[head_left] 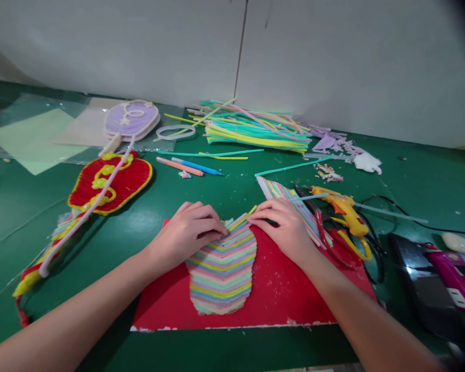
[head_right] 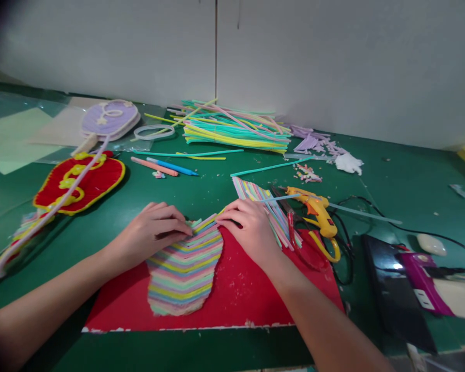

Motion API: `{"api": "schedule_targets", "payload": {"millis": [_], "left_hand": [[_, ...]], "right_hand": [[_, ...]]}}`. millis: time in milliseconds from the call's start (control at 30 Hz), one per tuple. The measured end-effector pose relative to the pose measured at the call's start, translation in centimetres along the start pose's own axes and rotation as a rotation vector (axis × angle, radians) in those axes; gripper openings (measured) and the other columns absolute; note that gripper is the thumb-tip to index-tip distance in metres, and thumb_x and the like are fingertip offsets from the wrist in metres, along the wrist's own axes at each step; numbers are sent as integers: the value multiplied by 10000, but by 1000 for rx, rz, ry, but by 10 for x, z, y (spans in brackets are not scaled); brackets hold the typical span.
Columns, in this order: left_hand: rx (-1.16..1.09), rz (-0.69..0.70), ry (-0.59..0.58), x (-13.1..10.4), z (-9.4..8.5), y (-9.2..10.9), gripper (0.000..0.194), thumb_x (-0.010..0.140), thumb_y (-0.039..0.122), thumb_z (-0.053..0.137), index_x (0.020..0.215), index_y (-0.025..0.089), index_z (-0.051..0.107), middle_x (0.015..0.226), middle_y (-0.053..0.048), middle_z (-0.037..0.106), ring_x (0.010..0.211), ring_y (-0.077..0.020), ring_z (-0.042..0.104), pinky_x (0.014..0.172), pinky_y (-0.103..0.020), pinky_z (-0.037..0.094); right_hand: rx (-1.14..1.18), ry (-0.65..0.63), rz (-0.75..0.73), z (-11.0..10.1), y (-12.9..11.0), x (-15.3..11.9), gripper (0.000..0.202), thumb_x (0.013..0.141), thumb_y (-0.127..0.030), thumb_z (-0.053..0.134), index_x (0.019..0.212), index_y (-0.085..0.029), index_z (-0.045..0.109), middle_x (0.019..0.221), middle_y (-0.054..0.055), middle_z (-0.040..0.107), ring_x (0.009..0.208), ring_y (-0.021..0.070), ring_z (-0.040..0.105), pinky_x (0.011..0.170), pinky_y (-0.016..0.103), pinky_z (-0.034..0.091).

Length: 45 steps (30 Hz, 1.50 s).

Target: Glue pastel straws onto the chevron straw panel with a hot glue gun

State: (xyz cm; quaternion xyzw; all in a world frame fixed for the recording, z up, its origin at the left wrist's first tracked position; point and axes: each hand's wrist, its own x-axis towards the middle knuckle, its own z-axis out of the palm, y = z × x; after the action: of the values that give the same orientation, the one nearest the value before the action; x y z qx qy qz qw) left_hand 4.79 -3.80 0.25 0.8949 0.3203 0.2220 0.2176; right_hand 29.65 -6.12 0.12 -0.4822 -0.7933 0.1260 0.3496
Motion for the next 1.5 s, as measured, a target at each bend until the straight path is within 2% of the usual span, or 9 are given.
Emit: {"api": "schedule_targets", "payload": {"millis": [133,267,333,500,600,967,1100,1267,1500], "left_hand": [[-8,-12,28,0,-2,0,204,948,316,501,946,264,698,890,-8,669,812,-149,563,739,-306,336],[9,-43,28,1,-2,0,218,937,357,512,938,268,710,887,-13,673,805,-154,566,733,-308,339],[14,-41,20,1,-1,-1,223,937,355,509,923,275,717,876,-10,669,800,-154,565,730,-310,336],[16,-33,97,2,-3,-3,238,948,321,481,913,245,704,876,-22,670,792,-155,564,719,-308,353],[101,-83,165,2,-5,-6,209,941,302,492,910,228,685,859,-21,669,792,-159,557,707,-305,352],[239,-181,244,4,-3,-11,164,916,214,500,920,186,662,858,-41,649,806,-186,561,735,-315,413],[279,-184,272,3,-4,-10,188,928,209,469,931,180,654,868,-49,656,823,-193,576,732,-314,433],[296,-188,303,3,-1,-14,200,930,220,463,909,181,658,870,-53,664,816,-204,586,743,-332,446],[292,-200,310,4,1,-18,229,933,230,454,843,189,661,825,-50,648,785,-199,578,744,-324,450]], "right_hand": [[-26,74,-25,-2,0,0,92,858,-248,636,852,-259,727,826,13,681,813,160,621,777,353,460],[-68,-53,-37,-2,1,-1,140,863,-293,630,962,-297,729,910,12,695,881,177,612,806,367,452],[-86,-49,-55,-2,1,-2,137,870,-287,621,953,-302,729,914,8,696,881,178,615,809,371,450],[-255,402,15,-9,2,-4,162,901,-231,561,953,-280,706,862,41,674,847,199,623,782,380,461],[-328,476,24,-11,4,-4,149,906,-221,545,942,-248,686,852,59,667,827,206,614,760,369,458],[-377,346,75,2,10,-3,179,941,-271,482,919,-206,647,884,66,666,844,191,586,753,326,413],[-401,308,75,-1,6,-8,172,942,-249,466,946,-189,628,904,74,666,880,208,583,772,338,415],[-434,172,61,-5,2,-29,98,890,-269,550,857,-201,612,853,48,638,855,210,589,778,336,445],[-485,128,138,-14,18,-40,158,916,-191,436,822,-205,562,824,50,595,815,206,583,744,324,472]]}}
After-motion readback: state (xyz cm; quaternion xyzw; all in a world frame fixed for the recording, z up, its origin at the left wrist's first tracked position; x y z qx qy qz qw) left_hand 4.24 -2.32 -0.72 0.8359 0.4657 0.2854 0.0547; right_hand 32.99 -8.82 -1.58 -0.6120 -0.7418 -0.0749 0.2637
